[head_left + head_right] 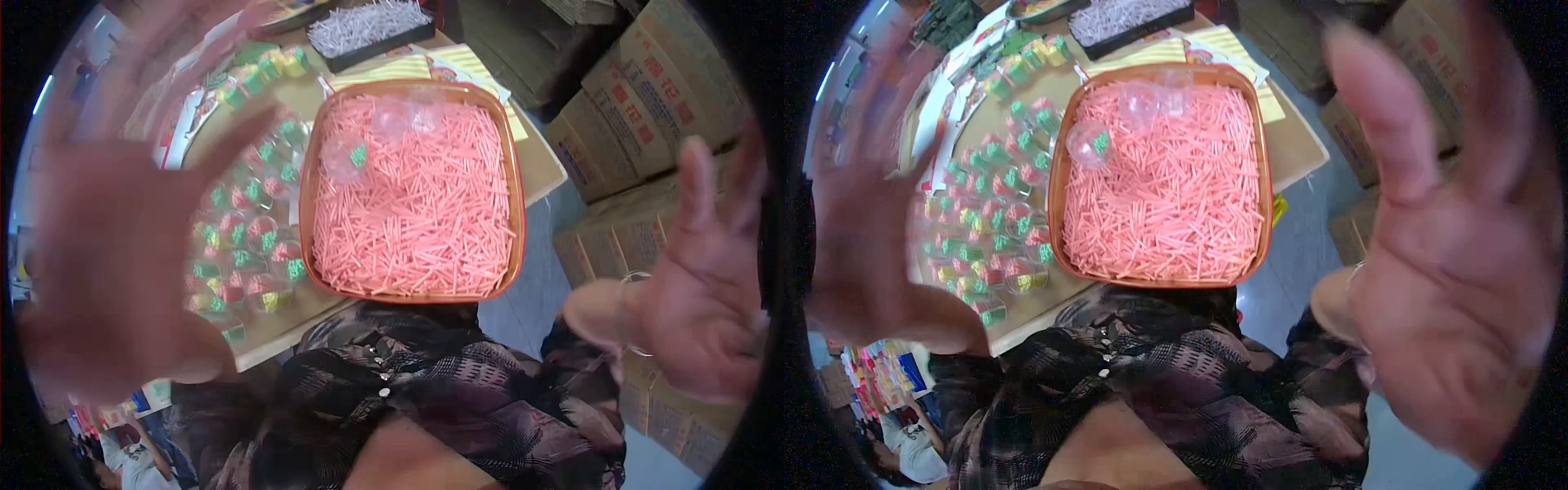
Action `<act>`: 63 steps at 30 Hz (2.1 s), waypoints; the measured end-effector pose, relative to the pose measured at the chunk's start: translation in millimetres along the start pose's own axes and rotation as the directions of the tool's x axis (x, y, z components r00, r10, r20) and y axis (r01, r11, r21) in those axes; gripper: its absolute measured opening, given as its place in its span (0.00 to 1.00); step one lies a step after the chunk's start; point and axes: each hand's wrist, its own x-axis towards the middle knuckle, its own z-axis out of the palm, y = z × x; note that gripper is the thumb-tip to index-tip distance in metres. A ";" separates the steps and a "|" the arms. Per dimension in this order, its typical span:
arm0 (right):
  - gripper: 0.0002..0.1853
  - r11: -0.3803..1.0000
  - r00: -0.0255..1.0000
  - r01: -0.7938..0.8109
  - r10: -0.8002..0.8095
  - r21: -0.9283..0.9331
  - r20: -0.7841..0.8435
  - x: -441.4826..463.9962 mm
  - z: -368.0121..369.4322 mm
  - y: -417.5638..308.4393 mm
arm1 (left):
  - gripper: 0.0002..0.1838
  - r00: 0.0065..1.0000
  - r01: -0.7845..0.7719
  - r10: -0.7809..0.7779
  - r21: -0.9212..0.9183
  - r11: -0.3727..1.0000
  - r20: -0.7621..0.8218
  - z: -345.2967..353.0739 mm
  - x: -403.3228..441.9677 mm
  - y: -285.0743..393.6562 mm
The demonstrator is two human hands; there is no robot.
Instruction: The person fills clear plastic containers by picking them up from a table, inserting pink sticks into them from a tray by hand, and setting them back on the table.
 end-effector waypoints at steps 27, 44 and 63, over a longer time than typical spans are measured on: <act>0.46 0.700 0.693 0.537 -0.684 0.470 0.227 195.9 117.8 35.5 | 0.44 0.492 -0.868 0.629 0.279 0.412 0.602 13.2 142.6 135.5; 0.41 0.728 0.642 0.440 -0.665 0.526 0.383 201.4 139.2 16.4 | 0.45 0.320 -0.929 0.710 0.354 0.106 0.627 38.6 115.4 148.1; 0.36 0.914 0.834 -0.142 -0.096 0.379 0.544 95.5 109.1 74.9 | 0.46 0.661 -0.611 0.662 0.765 0.203 0.352 33.1 56.1 107.9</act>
